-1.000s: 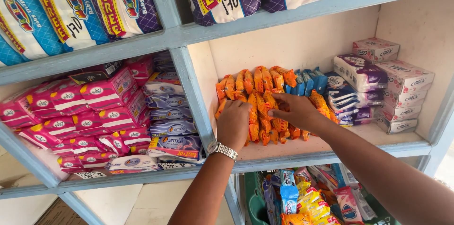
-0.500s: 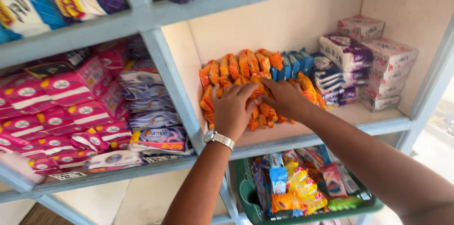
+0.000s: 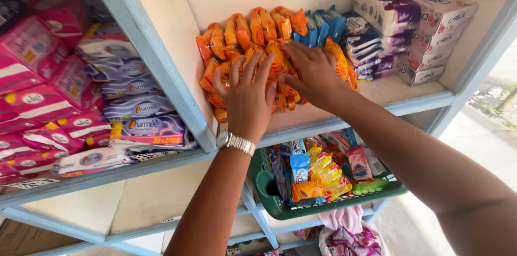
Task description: Restocking and organizing individual snack packages from a basket onto a retail shelf.
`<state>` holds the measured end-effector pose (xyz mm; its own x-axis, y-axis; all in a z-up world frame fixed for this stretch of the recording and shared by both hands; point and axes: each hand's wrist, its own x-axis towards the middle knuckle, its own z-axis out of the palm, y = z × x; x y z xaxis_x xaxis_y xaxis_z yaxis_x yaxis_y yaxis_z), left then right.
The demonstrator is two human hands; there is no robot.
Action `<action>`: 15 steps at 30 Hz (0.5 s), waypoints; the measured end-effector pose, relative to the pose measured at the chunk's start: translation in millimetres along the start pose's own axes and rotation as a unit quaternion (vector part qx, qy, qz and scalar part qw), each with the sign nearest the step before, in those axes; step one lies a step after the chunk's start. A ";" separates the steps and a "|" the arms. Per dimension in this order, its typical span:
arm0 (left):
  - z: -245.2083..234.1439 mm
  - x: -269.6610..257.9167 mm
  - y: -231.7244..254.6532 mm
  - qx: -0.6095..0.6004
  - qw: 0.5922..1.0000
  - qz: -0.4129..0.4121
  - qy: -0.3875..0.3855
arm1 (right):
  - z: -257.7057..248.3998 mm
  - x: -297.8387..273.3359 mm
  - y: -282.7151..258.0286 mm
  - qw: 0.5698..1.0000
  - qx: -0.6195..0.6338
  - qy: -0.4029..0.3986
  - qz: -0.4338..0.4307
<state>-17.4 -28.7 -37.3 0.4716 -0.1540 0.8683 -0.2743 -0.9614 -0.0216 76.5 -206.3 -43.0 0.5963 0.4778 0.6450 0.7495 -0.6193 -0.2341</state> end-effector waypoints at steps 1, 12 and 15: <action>-6.1 -5.0 6.9 -0.006 1.000 0.012 0.019 | -3.6 -5.5 2.4 0.994 0.011 0.074 -0.082; -62.4 -182.1 9.3 -0.240 0.815 -0.156 -0.504 | 26.3 -191.9 46.3 0.980 0.088 0.079 -0.160; -75.8 -205.9 12.3 -0.268 0.807 -0.156 -0.503 | 43.1 -224.8 73.7 0.990 0.122 0.048 -0.060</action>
<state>-181.5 8.5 -178.8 0.9554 -0.2900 -0.0565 -0.2071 -0.7937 0.5720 10.0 -332.5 -236.6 0.4770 0.4712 0.7420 0.8676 -0.3873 -0.3118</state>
